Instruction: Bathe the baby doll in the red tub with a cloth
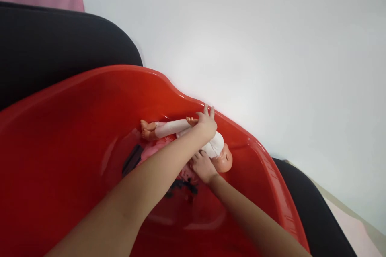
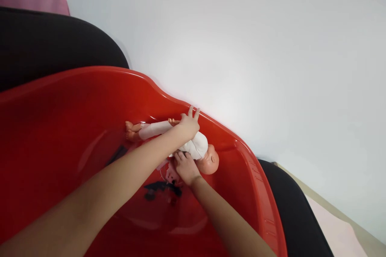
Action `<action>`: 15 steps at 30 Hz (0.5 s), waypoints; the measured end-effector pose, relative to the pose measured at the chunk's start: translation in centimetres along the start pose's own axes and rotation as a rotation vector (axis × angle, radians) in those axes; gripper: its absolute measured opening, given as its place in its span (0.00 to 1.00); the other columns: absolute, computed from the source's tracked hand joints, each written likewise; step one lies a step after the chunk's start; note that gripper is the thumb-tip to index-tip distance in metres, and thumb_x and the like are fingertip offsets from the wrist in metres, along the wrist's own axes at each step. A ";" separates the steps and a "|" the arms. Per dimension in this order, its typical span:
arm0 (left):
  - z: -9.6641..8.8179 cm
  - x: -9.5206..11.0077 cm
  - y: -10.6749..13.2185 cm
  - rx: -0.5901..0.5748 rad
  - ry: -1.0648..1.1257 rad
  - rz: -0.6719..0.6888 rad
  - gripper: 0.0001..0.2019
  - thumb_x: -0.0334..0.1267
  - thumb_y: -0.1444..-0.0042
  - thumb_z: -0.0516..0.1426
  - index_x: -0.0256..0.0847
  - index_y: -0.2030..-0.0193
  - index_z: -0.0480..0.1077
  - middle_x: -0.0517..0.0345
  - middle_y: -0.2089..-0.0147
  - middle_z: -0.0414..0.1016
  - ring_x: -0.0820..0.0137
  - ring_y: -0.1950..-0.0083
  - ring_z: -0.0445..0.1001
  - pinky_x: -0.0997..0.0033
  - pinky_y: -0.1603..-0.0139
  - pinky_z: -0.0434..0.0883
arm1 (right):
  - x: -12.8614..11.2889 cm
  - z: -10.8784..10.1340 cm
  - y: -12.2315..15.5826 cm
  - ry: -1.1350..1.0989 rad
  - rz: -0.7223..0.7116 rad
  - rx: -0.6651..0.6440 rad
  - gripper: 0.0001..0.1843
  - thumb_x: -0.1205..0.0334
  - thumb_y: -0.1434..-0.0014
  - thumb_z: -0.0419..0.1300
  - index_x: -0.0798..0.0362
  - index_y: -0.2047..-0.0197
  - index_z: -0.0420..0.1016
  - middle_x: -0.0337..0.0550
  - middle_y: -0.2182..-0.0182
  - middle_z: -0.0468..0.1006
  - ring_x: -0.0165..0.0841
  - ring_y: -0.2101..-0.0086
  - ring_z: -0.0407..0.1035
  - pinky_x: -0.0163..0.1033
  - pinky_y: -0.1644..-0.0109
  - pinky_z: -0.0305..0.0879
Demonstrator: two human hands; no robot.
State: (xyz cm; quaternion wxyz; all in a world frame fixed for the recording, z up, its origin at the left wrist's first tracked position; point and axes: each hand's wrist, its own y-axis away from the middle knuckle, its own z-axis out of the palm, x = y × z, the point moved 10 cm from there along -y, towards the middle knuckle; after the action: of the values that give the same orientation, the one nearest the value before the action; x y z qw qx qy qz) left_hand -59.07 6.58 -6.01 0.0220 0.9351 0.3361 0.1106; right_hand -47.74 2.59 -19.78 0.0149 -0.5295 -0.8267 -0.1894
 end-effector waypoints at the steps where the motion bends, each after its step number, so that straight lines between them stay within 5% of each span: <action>1: -0.1 0.0 0.1 0.002 -0.002 0.000 0.26 0.27 0.38 0.60 0.41 0.33 0.73 0.42 0.18 0.33 0.34 0.19 0.34 0.35 0.35 0.69 | 0.2 0.5 1.3 0.097 -0.003 -0.030 0.15 0.73 0.33 0.57 0.63 0.47 0.81 0.60 0.45 0.79 0.49 0.46 0.70 0.52 0.45 0.71; 3: -0.3 -0.1 0.3 0.012 0.018 0.004 0.25 0.26 0.38 0.58 0.39 0.34 0.74 0.41 0.18 0.34 0.33 0.19 0.34 0.33 0.34 0.68 | 0.7 -0.3 3.9 0.192 0.003 0.006 0.12 0.69 0.32 0.59 0.60 0.50 0.82 0.58 0.50 0.81 0.46 0.51 0.70 0.50 0.49 0.69; 7: -0.4 -0.1 0.3 0.028 0.065 0.013 0.25 0.24 0.38 0.57 0.38 0.35 0.75 0.40 0.18 0.35 0.33 0.19 0.33 0.31 0.33 0.65 | 2.5 -6.3 8.3 0.259 0.046 0.256 0.14 0.70 0.31 0.57 0.53 0.49 0.81 0.51 0.56 0.79 0.44 0.54 0.66 0.49 0.50 0.61; 10: 0.0 -0.2 0.0 0.021 0.056 0.000 0.25 0.24 0.39 0.58 0.40 0.35 0.75 0.41 0.18 0.36 0.33 0.19 0.34 0.30 0.31 0.63 | 5.7 -9.9 10.3 0.263 0.214 0.386 0.17 0.72 0.34 0.57 0.52 0.46 0.79 0.52 0.53 0.78 0.43 0.57 0.63 0.46 0.56 0.58; 12: 0.2 -0.3 -0.3 0.027 0.033 -0.002 0.26 0.25 0.39 0.59 0.40 0.35 0.75 0.40 0.18 0.36 0.33 0.19 0.34 0.28 0.31 0.61 | 7.6 -10.0 10.5 0.243 0.324 0.373 0.18 0.73 0.35 0.57 0.53 0.45 0.78 0.54 0.52 0.77 0.44 0.57 0.63 0.46 0.57 0.57; 15: 0.3 -0.3 -0.4 0.021 -0.007 0.010 0.26 0.25 0.40 0.59 0.38 0.34 0.74 0.39 0.18 0.34 0.33 0.19 0.35 0.28 0.30 0.61 | 8.5 -7.4 9.4 0.169 0.404 0.270 0.15 0.74 0.35 0.57 0.54 0.49 0.79 0.55 0.52 0.76 0.45 0.56 0.64 0.46 0.56 0.61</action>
State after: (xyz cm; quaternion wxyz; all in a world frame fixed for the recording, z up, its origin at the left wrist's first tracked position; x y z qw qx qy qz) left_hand -59.42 6.73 -6.44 0.0131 0.9373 0.3325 0.1038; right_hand -44.47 11.02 -8.22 0.1921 -0.6595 -0.7177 -0.1144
